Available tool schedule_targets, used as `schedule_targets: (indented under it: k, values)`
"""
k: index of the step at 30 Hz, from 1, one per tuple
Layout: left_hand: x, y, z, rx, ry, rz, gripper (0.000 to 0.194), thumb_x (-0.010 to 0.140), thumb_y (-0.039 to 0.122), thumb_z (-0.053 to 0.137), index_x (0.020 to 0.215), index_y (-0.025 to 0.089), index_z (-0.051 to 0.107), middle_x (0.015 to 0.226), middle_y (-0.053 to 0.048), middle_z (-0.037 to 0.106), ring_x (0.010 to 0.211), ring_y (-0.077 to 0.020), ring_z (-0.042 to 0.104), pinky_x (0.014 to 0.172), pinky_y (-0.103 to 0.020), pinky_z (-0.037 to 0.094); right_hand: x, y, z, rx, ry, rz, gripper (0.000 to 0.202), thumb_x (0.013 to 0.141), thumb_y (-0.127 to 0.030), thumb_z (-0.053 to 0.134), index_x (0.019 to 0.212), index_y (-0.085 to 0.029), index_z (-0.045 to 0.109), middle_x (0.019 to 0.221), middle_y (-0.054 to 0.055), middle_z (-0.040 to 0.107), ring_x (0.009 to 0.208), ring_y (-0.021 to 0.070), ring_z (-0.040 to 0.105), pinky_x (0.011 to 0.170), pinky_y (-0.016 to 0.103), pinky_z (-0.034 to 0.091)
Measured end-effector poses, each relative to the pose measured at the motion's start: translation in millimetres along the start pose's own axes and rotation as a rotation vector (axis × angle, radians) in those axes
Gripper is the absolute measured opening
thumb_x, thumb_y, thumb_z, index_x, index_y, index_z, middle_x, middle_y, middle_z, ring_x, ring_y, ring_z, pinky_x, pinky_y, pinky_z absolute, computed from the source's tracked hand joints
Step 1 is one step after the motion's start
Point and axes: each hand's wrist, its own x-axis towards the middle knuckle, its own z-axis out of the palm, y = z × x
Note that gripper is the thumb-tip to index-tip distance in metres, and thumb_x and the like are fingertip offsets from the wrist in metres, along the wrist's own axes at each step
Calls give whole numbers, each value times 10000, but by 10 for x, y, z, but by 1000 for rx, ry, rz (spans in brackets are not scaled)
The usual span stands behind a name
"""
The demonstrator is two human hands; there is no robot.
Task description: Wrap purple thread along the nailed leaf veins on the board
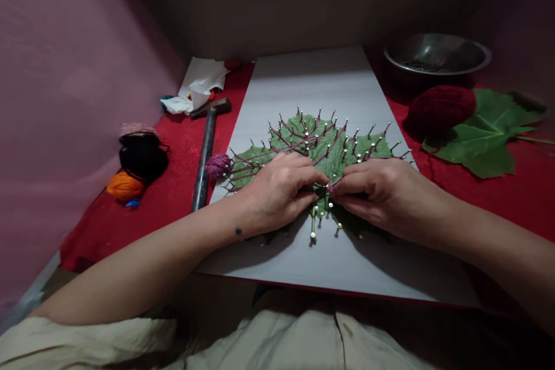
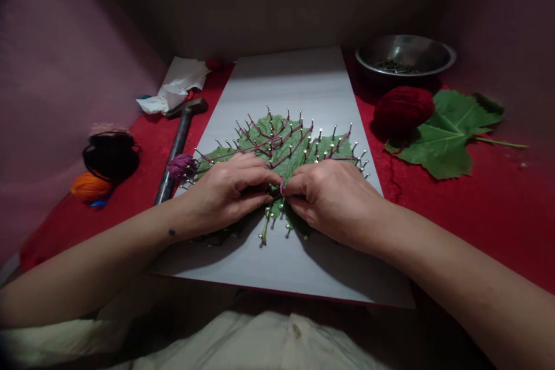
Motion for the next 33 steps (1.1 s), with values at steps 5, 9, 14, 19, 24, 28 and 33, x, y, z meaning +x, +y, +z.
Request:
schedule_targets:
  k: [5, 9, 14, 19, 24, 28, 33]
  values:
    - [9, -19, -29, -28, -53, -19, 166, 868, 166, 614, 996, 173, 719, 830, -20, 655, 816, -148, 568, 781, -279, 413, 20, 15, -13, 10, -25, -7, 198, 849, -223, 568, 773, -236, 750, 661, -8, 634, 598, 102, 534, 656, 264, 365]
    - [-10, -22, -39, 119, -121, 58, 228, 941, 198, 498, 1036, 200, 705, 856, -39, 624, 823, -164, 525, 803, -317, 368, 16, 24, -39, 160, -60, 85, 214, 854, -232, 552, 796, -223, 757, 687, 2, 618, 623, 100, 535, 627, 242, 368]
    - [-64, -34, -61, 263, -158, 170, 285, 954, 142, 419, 1123, 171, 646, 879, -61, 581, 832, -187, 473, 808, -332, 345, -3, 16, -45, 230, -45, 119, 214, 852, -241, 562, 764, -204, 753, 675, 12, 582, 606, 94, 507, 571, 232, 344]
    - [-76, -28, -160, 238, -219, 203, 304, 960, 134, 399, 1162, 170, 624, 897, -63, 589, 846, -185, 496, 823, -328, 348, 11, 2, -38, 169, -51, 105, 206, 837, -216, 566, 746, -222, 751, 667, 0, 564, 608, 91, 493, 614, 245, 343]
    - [-43, -26, -159, 222, -253, 237, 356, 931, 82, 396, 1212, 177, 593, 918, -66, 594, 856, -191, 489, 825, -331, 369, 17, 1, -42, 171, -68, 129, 206, 826, -212, 564, 746, -235, 753, 669, -1, 550, 615, 96, 489, 605, 252, 327]
    - [-9, -21, -129, 173, -245, 264, 379, 902, 43, 393, 1173, 170, 624, 903, -69, 583, 839, -183, 494, 784, -302, 406, -7, 9, -53, 162, -78, 112, 209, 825, -207, 558, 763, -222, 757, 667, 5, 552, 612, 102, 491, 584, 252, 322]
    - [-17, 17, -181, 24, -164, 164, 269, 945, 134, 432, 1072, 135, 670, 954, -87, 600, 887, -161, 546, 782, -258, 452, -13, -5, -60, 173, -63, 107, 200, 832, -205, 569, 750, -219, 751, 706, 16, 591, 653, 111, 519, 656, 256, 369]
